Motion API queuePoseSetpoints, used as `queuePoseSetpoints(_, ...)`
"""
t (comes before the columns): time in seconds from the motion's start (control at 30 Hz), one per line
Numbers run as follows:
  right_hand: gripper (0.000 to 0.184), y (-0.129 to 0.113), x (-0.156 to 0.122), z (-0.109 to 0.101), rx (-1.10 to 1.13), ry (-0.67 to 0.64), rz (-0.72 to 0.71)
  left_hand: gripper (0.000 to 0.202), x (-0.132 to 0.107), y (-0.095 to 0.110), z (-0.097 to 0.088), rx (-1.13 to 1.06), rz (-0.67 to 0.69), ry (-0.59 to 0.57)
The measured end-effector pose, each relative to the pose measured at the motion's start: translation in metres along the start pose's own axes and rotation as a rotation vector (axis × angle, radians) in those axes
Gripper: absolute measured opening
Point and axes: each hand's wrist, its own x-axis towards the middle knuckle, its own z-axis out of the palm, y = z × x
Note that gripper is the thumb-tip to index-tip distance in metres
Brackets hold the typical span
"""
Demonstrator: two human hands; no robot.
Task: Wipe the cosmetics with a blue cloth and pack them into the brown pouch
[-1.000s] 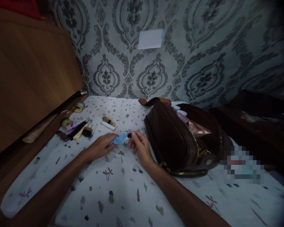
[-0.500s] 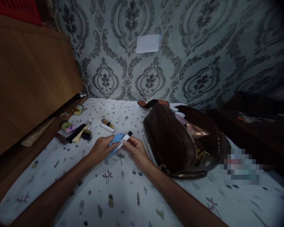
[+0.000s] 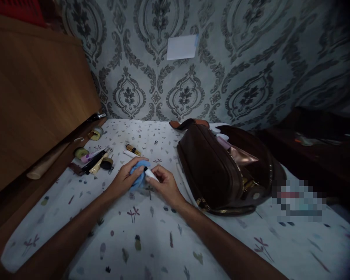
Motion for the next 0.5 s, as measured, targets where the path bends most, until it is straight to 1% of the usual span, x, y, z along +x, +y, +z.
queuePoseSetpoints(0.07, 0.032, 0.0, 0.0002, -0.0008, -0.008, -0.023, 0.016, 0.035, 0.0004, -0.0018, -0.0017, -0.009, -0.004, -0.025)
queuePoseSetpoints(0.2, 0.046, 0.0008, 0.0014, -0.0056, 0.048, -0.139, 0.204, 0.036, 0.0005, -0.0068, -0.0036, -0.009, -0.02, 0.008)
queuePoseSetpoints(0.27, 0.052, 0.0015, 0.0023, -0.0079, 0.049, -0.181, 0.258, 0.035, 0.0004, -0.0084, -0.0036, -0.008, -0.041, 0.02)
queuePoseSetpoints(0.33, 0.052, 0.0021, 0.0026, -0.0087, 0.025, -0.189, 0.253, 0.033, 0.0006, -0.0092, -0.0034, -0.006, -0.059, 0.023)
queuePoseSetpoints(0.37, 0.049, 0.0023, 0.0025, -0.0085, 0.015, -0.171, 0.234, 0.032, 0.0007, -0.0093, -0.0033, -0.001, -0.062, 0.025)
queuePoseSetpoints(0.5, 0.029, 0.0026, 0.0007, -0.0059, -0.064, -0.023, 0.073, 0.03, 0.0014, -0.0096, -0.0028, -0.001, -0.066, 0.047)
